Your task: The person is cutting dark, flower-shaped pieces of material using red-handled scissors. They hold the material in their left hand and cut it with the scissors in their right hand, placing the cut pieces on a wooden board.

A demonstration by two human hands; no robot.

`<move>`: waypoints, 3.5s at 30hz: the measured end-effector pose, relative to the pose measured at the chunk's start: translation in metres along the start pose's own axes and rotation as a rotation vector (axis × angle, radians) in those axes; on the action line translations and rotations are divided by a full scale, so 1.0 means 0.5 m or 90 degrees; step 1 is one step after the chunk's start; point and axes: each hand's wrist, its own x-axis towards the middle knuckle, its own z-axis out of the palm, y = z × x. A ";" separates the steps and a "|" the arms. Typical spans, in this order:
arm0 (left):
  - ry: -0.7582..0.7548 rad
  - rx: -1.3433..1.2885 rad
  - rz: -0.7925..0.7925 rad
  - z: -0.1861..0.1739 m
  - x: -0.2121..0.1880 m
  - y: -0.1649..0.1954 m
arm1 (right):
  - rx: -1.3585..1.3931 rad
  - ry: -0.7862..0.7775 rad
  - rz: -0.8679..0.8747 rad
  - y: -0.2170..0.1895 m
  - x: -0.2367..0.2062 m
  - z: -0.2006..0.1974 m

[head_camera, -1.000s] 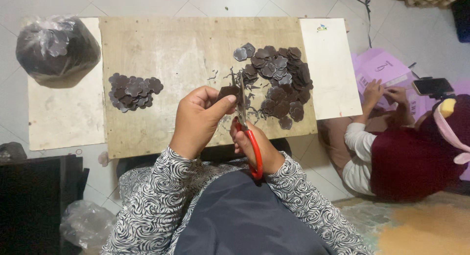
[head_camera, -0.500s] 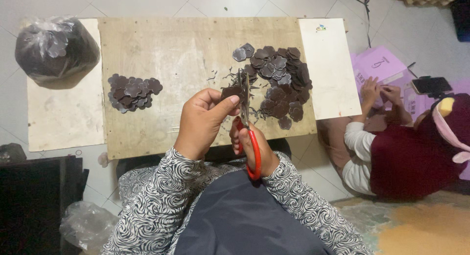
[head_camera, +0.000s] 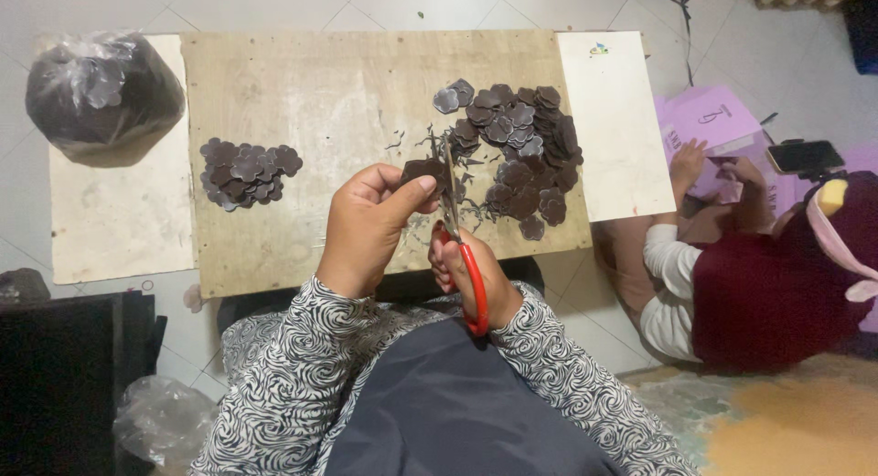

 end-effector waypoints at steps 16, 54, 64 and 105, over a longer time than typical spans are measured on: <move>0.023 0.026 0.016 -0.008 0.000 0.010 | -0.011 -0.018 0.014 -0.007 0.000 0.000; -0.025 0.185 0.059 -0.025 -0.009 0.041 | 0.008 -0.079 0.026 -0.003 -0.001 -0.010; -0.017 0.149 0.049 -0.019 -0.010 0.044 | -0.005 -0.067 0.052 -0.021 -0.003 -0.008; -0.116 0.135 0.017 -0.017 -0.011 0.025 | -0.004 -0.098 0.046 -0.003 -0.011 -0.023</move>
